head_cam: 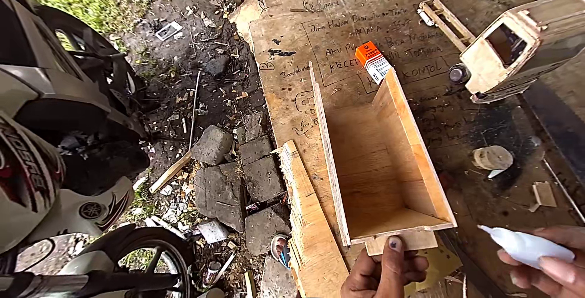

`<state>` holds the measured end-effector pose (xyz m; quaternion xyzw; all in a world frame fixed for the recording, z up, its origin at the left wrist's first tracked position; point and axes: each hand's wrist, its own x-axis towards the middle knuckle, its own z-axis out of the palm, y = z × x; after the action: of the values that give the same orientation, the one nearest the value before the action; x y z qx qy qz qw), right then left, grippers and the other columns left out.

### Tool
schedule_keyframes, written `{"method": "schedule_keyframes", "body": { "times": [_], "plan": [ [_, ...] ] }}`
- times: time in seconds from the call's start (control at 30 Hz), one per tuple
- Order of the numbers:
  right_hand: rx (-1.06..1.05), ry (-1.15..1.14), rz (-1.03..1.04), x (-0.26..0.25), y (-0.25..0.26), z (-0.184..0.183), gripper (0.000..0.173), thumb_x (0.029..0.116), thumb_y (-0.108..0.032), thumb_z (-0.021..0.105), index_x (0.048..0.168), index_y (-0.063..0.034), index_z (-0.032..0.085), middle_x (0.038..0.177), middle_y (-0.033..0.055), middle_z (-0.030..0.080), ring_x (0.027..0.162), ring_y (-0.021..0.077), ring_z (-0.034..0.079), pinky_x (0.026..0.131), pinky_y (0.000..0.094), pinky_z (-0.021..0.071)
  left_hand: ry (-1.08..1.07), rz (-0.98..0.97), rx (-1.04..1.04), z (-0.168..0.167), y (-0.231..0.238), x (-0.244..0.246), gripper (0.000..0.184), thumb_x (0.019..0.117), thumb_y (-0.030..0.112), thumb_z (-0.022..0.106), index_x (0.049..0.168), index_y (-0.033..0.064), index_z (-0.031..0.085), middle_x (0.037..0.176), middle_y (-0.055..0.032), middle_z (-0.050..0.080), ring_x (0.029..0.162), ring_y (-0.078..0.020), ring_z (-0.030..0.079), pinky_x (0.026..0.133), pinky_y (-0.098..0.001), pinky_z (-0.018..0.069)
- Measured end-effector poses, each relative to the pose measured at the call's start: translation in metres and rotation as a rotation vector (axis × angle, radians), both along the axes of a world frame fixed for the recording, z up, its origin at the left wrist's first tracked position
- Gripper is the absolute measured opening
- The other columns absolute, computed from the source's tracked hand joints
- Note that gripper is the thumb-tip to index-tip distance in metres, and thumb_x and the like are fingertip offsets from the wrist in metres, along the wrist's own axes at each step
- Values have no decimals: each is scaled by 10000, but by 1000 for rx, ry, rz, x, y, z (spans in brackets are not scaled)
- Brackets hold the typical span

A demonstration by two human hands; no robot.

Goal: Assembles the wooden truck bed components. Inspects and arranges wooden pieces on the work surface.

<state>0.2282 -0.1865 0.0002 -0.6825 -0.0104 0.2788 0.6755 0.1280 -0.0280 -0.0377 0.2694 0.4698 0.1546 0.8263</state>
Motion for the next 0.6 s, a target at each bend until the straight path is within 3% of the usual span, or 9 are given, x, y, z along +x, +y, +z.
{"method": "schedule_keyframes", "body": {
  "times": [0.6],
  "plan": [
    [58, 118, -53, -3, -1, -1, 209, 984, -33, 561, 1122, -156, 659, 1047, 3, 761, 914, 134, 737, 805, 298, 614, 61, -15, -20, 5, 2, 3, 194, 1019, 1, 555, 875, -39, 680, 764, -123, 762, 684, -170, 762, 711, -289, 643]
  ]
}}
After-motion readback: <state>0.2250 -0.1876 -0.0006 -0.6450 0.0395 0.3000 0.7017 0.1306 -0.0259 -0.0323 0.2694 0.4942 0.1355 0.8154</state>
